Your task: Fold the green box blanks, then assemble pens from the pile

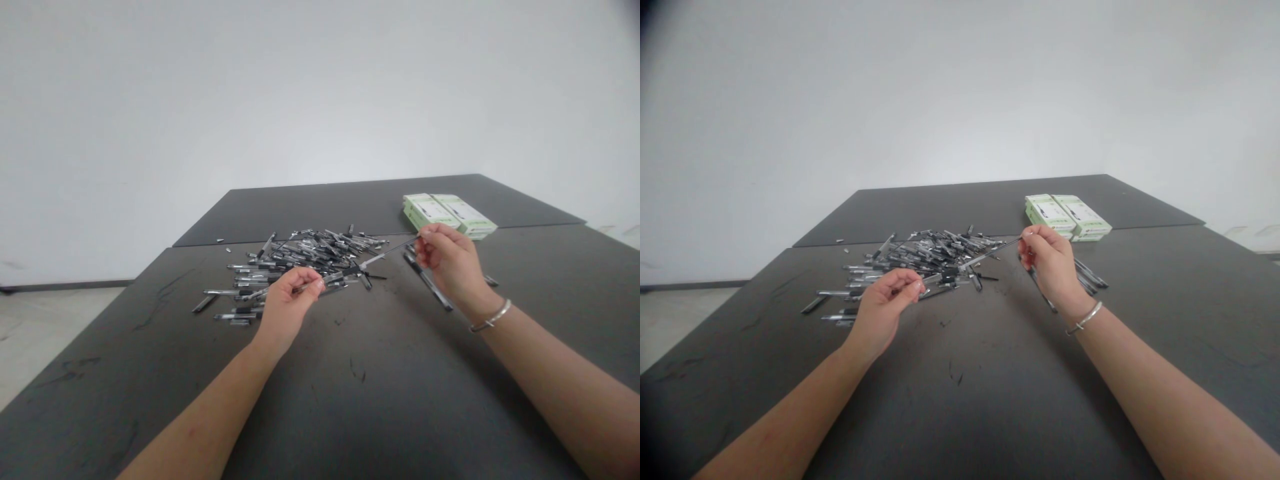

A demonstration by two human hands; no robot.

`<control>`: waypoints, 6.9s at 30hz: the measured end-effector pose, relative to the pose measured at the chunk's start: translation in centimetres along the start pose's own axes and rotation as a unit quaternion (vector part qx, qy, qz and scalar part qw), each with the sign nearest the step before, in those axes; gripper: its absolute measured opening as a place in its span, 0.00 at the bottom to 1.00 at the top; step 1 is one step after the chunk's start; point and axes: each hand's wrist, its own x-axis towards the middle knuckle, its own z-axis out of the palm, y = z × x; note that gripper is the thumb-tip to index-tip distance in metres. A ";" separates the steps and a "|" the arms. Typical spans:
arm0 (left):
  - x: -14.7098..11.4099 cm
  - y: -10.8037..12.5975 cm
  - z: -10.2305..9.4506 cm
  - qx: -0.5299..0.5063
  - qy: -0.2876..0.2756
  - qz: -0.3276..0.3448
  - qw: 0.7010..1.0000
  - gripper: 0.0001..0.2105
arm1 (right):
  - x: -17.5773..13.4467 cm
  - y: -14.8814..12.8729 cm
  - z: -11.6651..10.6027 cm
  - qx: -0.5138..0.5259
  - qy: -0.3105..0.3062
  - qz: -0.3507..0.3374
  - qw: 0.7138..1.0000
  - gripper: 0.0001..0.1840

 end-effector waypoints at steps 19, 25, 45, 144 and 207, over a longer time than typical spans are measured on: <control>0.0 -0.2 -0.1 -0.023 -0.006 0.000 1.000 0.03 | -0.2 -0.1 0.3 0.000 0.004 -0.005 1.000 0.03; -0.1 -0.2 0.0 -0.015 0.006 -0.004 1.000 0.04 | -0.3 0.1 0.0 -0.024 -0.020 -0.042 0.999 0.03; -1.3 0.8 1.1 0.177 -0.147 0.030 0.973 0.10 | -5.8 0.4 4.8 0.034 -0.215 0.028 0.976 0.08; -0.8 0.0 0.8 0.271 -0.100 0.013 0.957 0.14 | -1.3 5.2 3.0 -0.486 -0.241 -0.160 0.825 0.11; -1.7 1.2 1.2 0.307 -0.177 0.083 0.931 0.13 | -5.4 0.9 1.9 -0.314 -0.283 -0.104 0.900 0.09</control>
